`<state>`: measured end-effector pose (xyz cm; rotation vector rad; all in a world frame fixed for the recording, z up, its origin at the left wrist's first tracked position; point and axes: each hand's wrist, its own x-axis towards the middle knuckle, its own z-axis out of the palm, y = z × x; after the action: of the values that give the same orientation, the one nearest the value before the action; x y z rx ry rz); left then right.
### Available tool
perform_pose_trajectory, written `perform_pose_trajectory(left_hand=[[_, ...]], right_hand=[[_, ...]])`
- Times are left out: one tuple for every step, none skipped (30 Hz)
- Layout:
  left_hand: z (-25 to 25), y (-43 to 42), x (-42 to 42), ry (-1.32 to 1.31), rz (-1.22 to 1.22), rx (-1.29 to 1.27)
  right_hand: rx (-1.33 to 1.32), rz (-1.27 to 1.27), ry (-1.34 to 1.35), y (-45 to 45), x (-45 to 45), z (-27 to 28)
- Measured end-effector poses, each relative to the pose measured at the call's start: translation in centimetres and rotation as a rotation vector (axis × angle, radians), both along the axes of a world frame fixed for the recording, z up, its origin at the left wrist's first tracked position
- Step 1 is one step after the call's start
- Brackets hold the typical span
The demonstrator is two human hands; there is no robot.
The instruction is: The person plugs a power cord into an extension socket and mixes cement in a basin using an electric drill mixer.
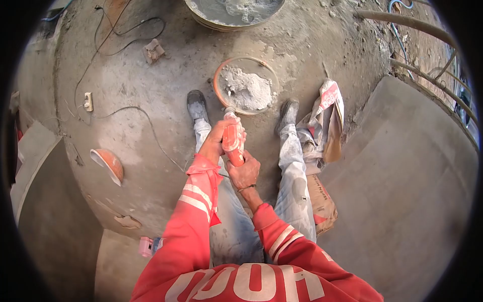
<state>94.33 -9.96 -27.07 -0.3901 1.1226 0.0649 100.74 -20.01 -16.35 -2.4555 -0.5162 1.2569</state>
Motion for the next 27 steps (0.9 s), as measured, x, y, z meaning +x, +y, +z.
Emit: perform_pose_trajectory(left_hand=[[0.1,0.3,-0.1,-0.023,0.040,0.009],[0.3,0.5,-0.2,-0.047,0.081,0.017],[0.2,0.7,-0.2,-0.045,0.086,0.017],[0.0,0.9,-0.2,-0.041,0.094,0.017],[-0.1,1.2,-0.2,-0.036,0.102,0.016],[0.2,1.7,0.3,-0.017,0.079,-0.009],[-0.4,1.6,0.3,-0.069,0.083,-0.001],[-1.3,1.5,0.2,-0.123,0.088,0.012],[-1.5,1.8,0.4,-0.179,0.094,0.027],[-1.2,2.0,1.1,-0.186,0.089,0.119],[-1.2,2.4,1.9,-0.153,0.061,0.122],[-1.2,2.5,2.7,-0.116,0.037,0.118],[-1.2,2.5,3.5,-0.077,0.016,0.112],[-1.2,2.6,4.4,-0.043,0.002,0.124],[-1.2,2.6,4.9,-0.032,0.012,0.135],[-1.1,2.6,5.4,-0.021,0.023,0.147],[-1.1,2.8,5.9,-0.011,0.032,0.161],[-1.6,2.8,6.4,0.006,0.044,0.129],[-1.9,2.6,6.6,0.002,0.036,0.119],[-2.2,2.5,6.8,-0.003,0.026,0.111],[-2.2,2.6,7.0,-0.007,0.015,0.103],[-2.1,2.6,7.2,-0.010,0.013,0.106],[-2.0,2.3,7.4,-0.013,0.010,0.109],[-2.1,2.1,7.5,-0.016,0.007,0.110],[-2.2,1.9,7.7,-0.029,0.004,0.099],[-2.4,1.7,7.7,-0.043,0.001,0.087],[-2.6,1.6,7.8,-0.056,-0.003,0.074]], right_hand=[[0.001,0.006,-0.013,0.2,0.0,0.0],[0.001,0.012,-0.027,0.4,0.1,-0.1],[-0.005,0.012,-0.020,0.8,0.2,0.1],[-0.013,0.014,-0.013,1.5,0.3,0.4],[-0.021,0.017,-0.003,1.9,0.3,0.5],[-0.047,0.031,-0.018,2.1,0.4,0.4],[-0.071,0.046,-0.033,2.3,0.5,0.3],[-0.092,0.063,-0.049,2.5,0.6,0.2],[-0.082,0.061,-0.053,2.7,0.8,0.0],[-0.070,0.060,-0.061,2.6,1.3,-0.4],[-0.059,0.059,-0.071,2.6,1.8,-0.7],[-0.048,0.039,-0.070,2.7,2.4,-0.7],[-0.040,0.022,-0.067,2.9,3.0,-0.6],[-0.029,0.007,-0.064,3.1,3.6,-0.8],[-0.029,0.007,-0.053,3.1,4.1,-0.9],[-0.029,0.007,-0.041,3.1,4.6,-1.0],[-0.027,0.005,-0.029,3.2,5.1,-1.1],[-0.042,0.019,-0.037,3.3,5.4,-1.0],[-0.060,0.023,-0.038,3.5,5.6,-0.8],[-0.075,0.027,-0.041,3.7,5.9,-0.6],[-0.092,0.029,-0.043,3.8,6.2,-0.5],[-0.087,0.034,-0.041,3.7,6.4,-0.5],[-0.084,0.039,-0.038,3.4,6.6,-0.6],[-0.081,0.044,-0.036,3.2,6.9,-0.6],[-0.093,0.044,-0.032,3.0,7.1,-0.5],[-0.106,0.045,-0.028,2.9,7.3,-0.5],[-0.120,0.045,-0.024,2.9,7.5,-0.5]])
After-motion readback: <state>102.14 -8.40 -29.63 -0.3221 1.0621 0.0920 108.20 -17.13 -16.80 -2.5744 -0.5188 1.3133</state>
